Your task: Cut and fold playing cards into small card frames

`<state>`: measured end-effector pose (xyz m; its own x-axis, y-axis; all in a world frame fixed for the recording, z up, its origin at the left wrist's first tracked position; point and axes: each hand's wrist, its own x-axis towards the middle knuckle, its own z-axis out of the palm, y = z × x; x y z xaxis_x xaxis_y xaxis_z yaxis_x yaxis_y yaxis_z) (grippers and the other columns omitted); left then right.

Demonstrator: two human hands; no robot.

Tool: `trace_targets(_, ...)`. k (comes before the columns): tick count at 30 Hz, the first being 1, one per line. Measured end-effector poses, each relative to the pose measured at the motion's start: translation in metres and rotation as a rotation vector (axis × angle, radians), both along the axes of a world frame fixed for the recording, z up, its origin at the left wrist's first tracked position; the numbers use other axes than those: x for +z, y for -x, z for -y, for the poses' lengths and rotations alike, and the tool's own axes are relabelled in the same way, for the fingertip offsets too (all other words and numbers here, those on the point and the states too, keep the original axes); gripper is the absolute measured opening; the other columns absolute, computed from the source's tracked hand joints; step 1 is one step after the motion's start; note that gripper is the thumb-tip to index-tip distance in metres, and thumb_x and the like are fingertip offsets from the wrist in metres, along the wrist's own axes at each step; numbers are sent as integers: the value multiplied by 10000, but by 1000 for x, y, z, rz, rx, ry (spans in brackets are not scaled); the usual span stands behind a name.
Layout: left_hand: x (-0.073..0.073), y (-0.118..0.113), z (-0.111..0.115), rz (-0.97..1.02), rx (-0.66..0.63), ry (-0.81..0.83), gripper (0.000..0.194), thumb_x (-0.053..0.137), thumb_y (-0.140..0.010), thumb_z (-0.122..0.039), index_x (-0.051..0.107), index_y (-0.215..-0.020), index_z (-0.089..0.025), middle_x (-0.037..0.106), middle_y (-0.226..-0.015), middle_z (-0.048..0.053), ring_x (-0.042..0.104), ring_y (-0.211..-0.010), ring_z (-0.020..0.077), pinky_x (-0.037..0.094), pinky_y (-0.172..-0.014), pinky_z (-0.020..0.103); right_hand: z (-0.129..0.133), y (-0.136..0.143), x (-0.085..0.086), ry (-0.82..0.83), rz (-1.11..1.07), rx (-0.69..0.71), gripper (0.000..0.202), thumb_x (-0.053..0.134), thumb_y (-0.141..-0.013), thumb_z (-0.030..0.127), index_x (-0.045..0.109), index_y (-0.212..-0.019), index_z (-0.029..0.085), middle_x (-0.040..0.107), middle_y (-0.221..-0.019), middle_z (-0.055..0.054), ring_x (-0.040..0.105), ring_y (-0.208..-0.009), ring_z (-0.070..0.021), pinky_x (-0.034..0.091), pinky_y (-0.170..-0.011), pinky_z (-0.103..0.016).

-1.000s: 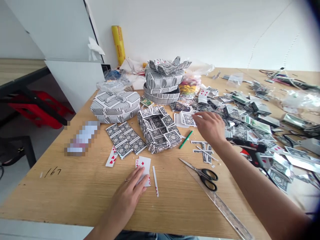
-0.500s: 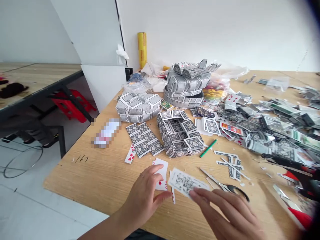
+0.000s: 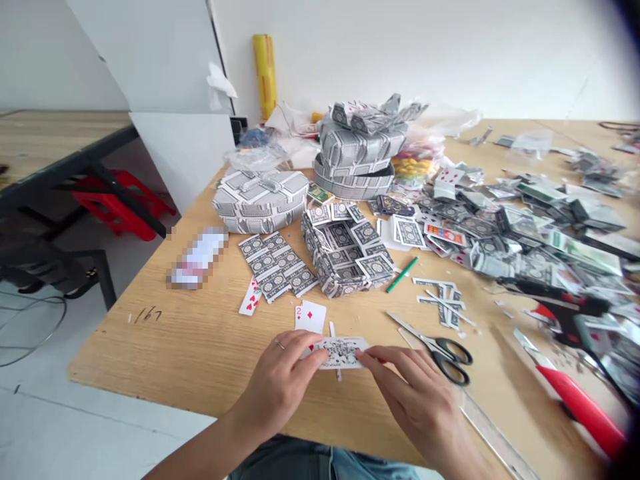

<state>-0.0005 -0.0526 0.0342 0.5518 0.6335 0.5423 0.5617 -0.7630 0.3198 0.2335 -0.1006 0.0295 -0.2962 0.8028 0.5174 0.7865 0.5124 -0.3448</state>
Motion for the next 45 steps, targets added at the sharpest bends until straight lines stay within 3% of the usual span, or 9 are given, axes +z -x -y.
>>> trace_targets(7, -10, -14, 14, -67, -109, 41, 209, 571, -911, -92, 630, -1096, -172, 706, -1081, 70, 662, -1016, 170, 528, -941, 322, 25, -21, -13, 44, 103, -130, 460, 507, -916, 46, 597, -1308, 269, 703, -1041, -68, 654, -911, -199, 480, -784, -345)
trace_targets(11, -15, -11, 4, -100, 0, 63, 228, 600, -918, -198, 610, -1145, -182, 701, -1123, 81, 665, -1048, 191, 540, -934, 322, 29, -33, -20, -9, 200, -231, 535, 530, -903, 48, 539, -1378, 294, 708, -1019, -61, 658, -865, -196, 474, -780, -339)
trace_targets(14, -18, -1, -13, -155, 119, 152, 519, 636, -891, -368, 472, -1354, -201, 610, -1327, 126, 567, -1249, 256, 497, -1034, 405, 29, -33, -23, 15, 224, -246, 457, 530, -918, 89, 582, -1329, 282, 702, -961, -56, 644, -828, -191, 475, -747, -333)
trace_targets(18, -21, 10, -32, -270, 70, 284, 787, 690, -840, -407, 277, -1490, -248, 499, -1459, 124, 452, -1364, 278, 426, -1104, 448, 29, -25, -22, 78, 214, -174, 278, 518, -956, 189, 657, -1196, 209, 693, -983, -75, 634, -906, -205, 480, -760, -331)
trace_targets(24, -22, 10, -38, -332, 58, 259, 664, 708, -825, -398, 416, -1396, -225, 569, -1343, 114, 544, -1233, 297, 472, -1028, 464, 30, -24, -19, 168, 196, -221, 217, 524, -968, 253, 687, -1100, 196, 685, -1021, -87, 624, -926, -215, 489, -781, -347)
trace_targets(32, -15, 5, -34, -336, 142, 117, 591, 570, -892, -507, 455, -1382, -198, 512, -1368, 173, 497, -1256, 356, 423, -1034, 554, 31, -52, -7, 130, 106, -475, 205, 541, -949, 244, 690, -1088, 228, 691, -985, -73, 629, -883, -210, 512, -780, -354)
trace_targets(35, -9, -4, -32, -305, 25, 37, 457, 560, -929, -397, 506, -1328, -181, 555, -1355, 153, 482, -1300, 328, 406, -1082, 538, 37, -65, -4, 156, 152, -557, 206, 517, -964, 294, 687, -1060, 226, 684, -976, -79, 624, -883, -230, 502, -797, -383)
trace_targets(40, -6, -28, -20, -317, -259, 31, 320, 530, -956, -240, 550, -1258, -137, 614, -1331, 104, 501, -1320, 227, 449, -1096, 406, 58, -78, -12, 352, 169, -650, 391, 480, -935, 556, 639, -1051, 217, 665, -1017, -89, 646, -891, -267, 506, -766, -412)
trace_targets(45, -20, -46, -6, -403, -348, 38, 462, 589, -922, -353, 526, -1315, -118, 553, -1411, 133, 479, -1341, 271, 468, -1072, 424, 82, -80, -24, 469, 8, -755, 454, 478, -933, 560, 529, -1231, 222, 651, -1080, -107, 664, -905, -257, 545, -728, -392)
